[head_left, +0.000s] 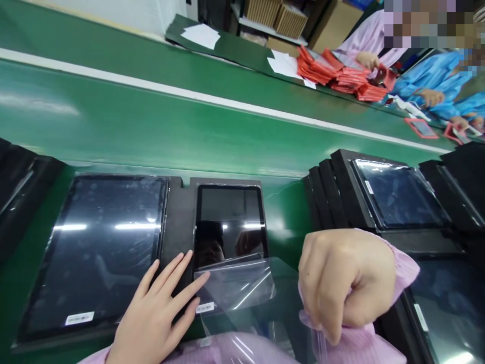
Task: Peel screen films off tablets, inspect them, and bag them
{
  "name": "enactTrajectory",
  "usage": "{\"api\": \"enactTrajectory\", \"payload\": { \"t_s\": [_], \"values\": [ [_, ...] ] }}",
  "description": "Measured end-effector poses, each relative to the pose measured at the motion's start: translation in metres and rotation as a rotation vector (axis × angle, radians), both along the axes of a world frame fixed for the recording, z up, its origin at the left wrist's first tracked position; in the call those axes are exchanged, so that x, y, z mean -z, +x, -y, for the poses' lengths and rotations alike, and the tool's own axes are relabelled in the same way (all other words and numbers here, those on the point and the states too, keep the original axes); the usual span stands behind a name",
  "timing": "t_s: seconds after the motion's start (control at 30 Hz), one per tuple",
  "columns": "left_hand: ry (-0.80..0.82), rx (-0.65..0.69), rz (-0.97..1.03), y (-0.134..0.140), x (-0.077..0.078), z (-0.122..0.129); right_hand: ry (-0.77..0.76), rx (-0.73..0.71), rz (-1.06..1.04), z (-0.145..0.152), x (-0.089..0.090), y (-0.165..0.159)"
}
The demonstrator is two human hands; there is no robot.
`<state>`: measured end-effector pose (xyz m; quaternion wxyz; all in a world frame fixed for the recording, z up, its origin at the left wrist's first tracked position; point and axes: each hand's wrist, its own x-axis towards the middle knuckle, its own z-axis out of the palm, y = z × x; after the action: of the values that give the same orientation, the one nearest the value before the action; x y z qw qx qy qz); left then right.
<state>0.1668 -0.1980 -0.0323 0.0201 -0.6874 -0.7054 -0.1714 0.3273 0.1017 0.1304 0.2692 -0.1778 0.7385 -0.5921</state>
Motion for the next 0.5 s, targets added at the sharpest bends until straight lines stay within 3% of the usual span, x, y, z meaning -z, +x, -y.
{"api": "enactTrajectory", "payload": {
  "t_s": [0.07,0.1,0.17,0.27,0.33,0.4,0.5],
  "values": [
    [-0.003,-0.013,0.001,0.001,-0.001,-0.001,-0.034,0.090,-0.048,0.001,0.003,-0.002],
    [-0.007,-0.019,0.004,0.001,-0.002,-0.001,-0.017,0.206,-0.091,0.001,0.006,-0.003],
    [-0.009,-0.033,0.012,0.002,-0.004,-0.002,0.127,0.592,-0.189,0.002,0.017,-0.009],
    [-0.008,-0.063,0.021,0.003,-0.006,-0.003,0.495,1.246,-0.303,0.004,0.048,-0.014],
    [-0.005,-0.085,0.019,0.003,-0.008,-0.004,0.632,1.518,-0.322,0.009,0.074,-0.010],
    [0.003,-0.100,0.019,0.004,-0.008,-0.005,0.650,1.626,-0.211,0.018,0.100,0.000],
    [0.014,-0.110,0.034,0.006,-0.009,-0.007,0.620,1.587,0.128,0.042,0.127,0.021]
  ]
}}
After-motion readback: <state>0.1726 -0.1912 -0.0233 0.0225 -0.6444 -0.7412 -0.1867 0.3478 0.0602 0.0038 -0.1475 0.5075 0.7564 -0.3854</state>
